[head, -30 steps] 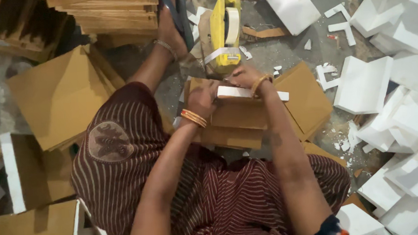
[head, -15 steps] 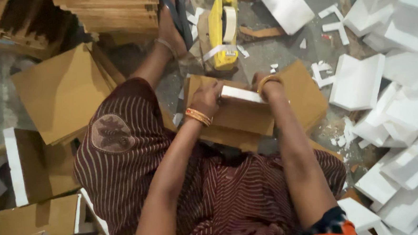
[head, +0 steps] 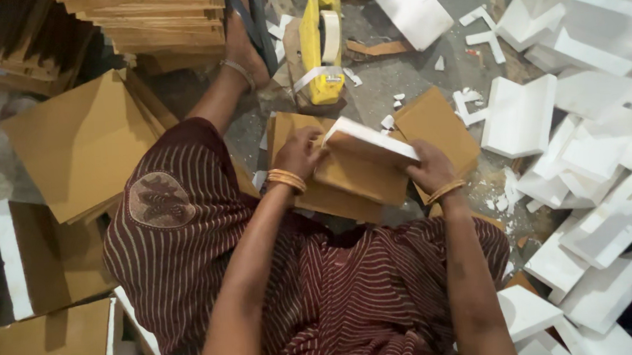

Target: The person sits on the floor and assembles small cardboard boxes by inserting white foam inserts into the base and folding the flaps. The person uses a handheld tape dispenser to seal the boxes and places the finished units aside.

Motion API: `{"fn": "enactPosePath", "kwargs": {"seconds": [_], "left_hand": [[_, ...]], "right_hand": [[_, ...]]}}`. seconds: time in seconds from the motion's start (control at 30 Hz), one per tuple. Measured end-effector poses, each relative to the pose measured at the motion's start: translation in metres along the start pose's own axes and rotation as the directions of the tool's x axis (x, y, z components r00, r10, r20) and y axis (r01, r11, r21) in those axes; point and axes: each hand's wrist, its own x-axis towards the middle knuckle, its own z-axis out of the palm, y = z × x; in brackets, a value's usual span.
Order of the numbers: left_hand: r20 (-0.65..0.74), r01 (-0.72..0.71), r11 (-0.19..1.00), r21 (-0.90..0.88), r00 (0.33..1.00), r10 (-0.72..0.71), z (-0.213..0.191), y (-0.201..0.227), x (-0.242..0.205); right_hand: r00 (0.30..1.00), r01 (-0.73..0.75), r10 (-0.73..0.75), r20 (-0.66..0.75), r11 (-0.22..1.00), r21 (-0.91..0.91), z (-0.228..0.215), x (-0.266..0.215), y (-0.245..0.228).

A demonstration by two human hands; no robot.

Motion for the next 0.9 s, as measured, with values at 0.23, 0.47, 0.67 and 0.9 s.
{"fn": "enactPosePath", "kwargs": {"seconds": [0.23,0.47,0.67,0.9], "left_hand": [[0.022,0.036,0.88,-0.474,0.999,-0.028,0.015,-0.06,-0.003],[0.207,0.327,0.739,-0.589,0.945,-0.253,0.025,-0.047,0.001],[0.323,0.339,0.593,-0.73,0.936,-0.138,0.021,-0.003,-0.021],[-0.046,-0.179,0.947,-0.267,0.984,0.174,0.007,0.088,-0.068]], "right_hand": [[0.977,-0.037,0.114,-0.179,0.923,0.384,-0.006,-0.044,0.027],[0.969,-0.015,0.159,-0.188,0.801,0.599,0.014,-0.059,0.022],[0.961,-0.004,0.204,-0.188,0.688,0.726,0.032,-0.06,0.017],[0.942,-0.135,0.264,-0.207,0.865,0.484,0.117,-0.065,-0.022]]}}
